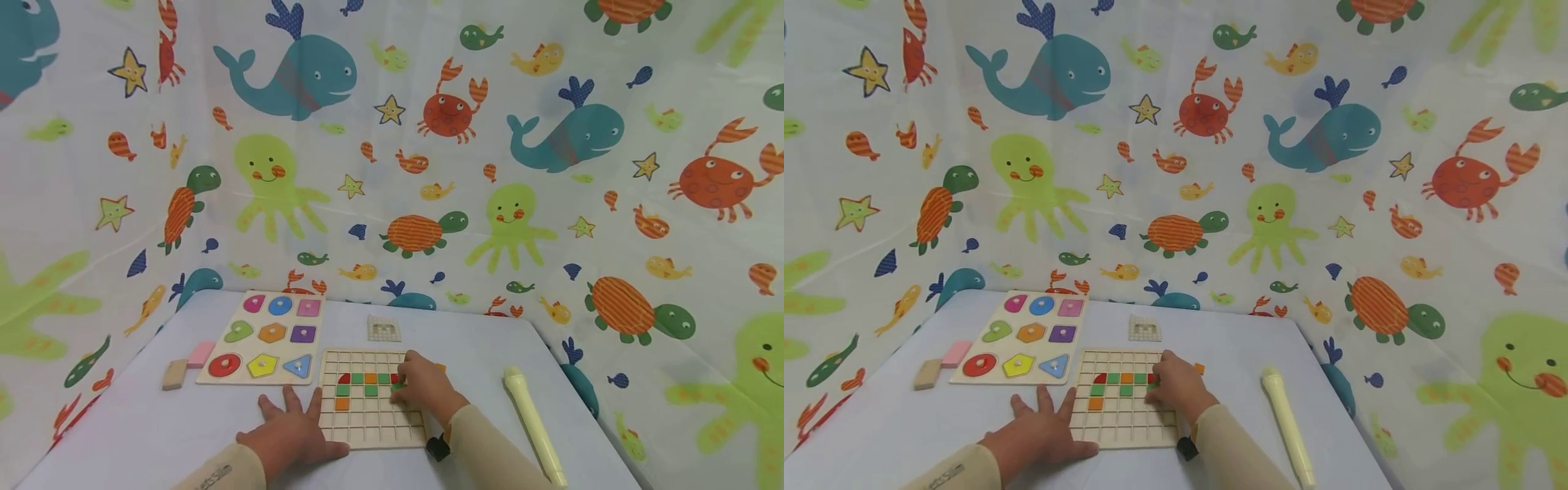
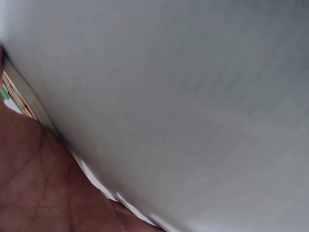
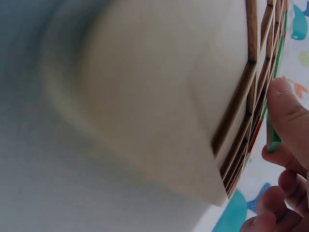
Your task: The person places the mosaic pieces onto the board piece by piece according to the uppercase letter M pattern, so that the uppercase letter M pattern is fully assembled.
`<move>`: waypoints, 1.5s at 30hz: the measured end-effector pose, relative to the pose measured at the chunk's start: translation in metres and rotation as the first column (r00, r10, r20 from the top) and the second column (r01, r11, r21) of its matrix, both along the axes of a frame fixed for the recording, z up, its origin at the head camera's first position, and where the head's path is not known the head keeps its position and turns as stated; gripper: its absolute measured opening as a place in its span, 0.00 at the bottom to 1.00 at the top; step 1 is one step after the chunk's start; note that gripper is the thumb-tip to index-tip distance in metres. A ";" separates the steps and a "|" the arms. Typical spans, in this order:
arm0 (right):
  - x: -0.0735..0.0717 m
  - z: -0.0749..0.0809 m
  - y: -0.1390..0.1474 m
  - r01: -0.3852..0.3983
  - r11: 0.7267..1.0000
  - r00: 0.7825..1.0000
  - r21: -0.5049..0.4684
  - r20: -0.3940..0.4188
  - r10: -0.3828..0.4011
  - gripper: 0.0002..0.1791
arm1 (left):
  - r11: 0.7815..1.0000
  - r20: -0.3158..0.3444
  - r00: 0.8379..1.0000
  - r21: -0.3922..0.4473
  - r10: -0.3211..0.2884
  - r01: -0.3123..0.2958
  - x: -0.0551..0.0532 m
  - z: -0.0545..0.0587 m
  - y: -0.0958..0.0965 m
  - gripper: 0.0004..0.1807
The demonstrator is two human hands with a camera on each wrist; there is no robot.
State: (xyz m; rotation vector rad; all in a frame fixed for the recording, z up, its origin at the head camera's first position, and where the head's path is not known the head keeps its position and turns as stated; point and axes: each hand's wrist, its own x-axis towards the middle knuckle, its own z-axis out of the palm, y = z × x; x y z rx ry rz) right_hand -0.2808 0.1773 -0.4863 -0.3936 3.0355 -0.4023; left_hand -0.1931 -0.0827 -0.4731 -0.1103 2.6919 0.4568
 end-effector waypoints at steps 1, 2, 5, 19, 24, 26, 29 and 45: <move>0.000 -0.001 0.000 0.000 1.000 1.000 0.005 -0.002 0.000 0.17 | 1.000 0.000 1.000 0.004 -0.001 0.001 0.000 0.000 0.000 0.72; 0.000 -0.001 0.001 0.001 1.000 1.000 0.007 -0.003 -0.001 0.17 | 1.000 0.001 1.000 0.007 -0.001 0.001 -0.001 0.000 0.001 0.72; 0.000 -0.001 0.001 0.011 1.000 1.000 0.017 -0.004 -0.011 0.18 | 1.000 0.003 1.000 0.008 -0.004 0.004 0.000 0.000 0.001 0.72; 0.000 -0.005 0.001 0.042 0.999 0.999 0.034 -0.013 -0.041 0.20 | 1.000 -0.007 1.000 0.006 0.006 -0.006 0.000 -0.003 0.000 0.72; 0.001 -0.005 0.003 0.045 0.999 0.999 0.016 -0.001 -0.045 0.18 | 1.000 -0.013 1.000 0.001 0.002 -0.002 0.000 -0.003 0.000 0.72; 0.003 -0.004 0.004 0.056 0.998 0.998 0.007 0.006 -0.056 0.15 | 1.000 -0.013 1.000 0.004 0.002 -0.002 0.001 -0.003 0.000 0.72; 0.003 -0.003 0.005 0.072 0.997 0.997 0.003 0.013 -0.072 0.12 | 1.000 -0.010 1.000 0.009 0.005 -0.005 0.001 -0.002 -0.001 0.72; -0.018 -0.007 0.060 0.362 0.907 0.932 -0.215 0.092 -0.350 0.38 | 1.000 -0.011 1.000 0.012 0.002 -0.002 0.003 0.000 0.000 0.71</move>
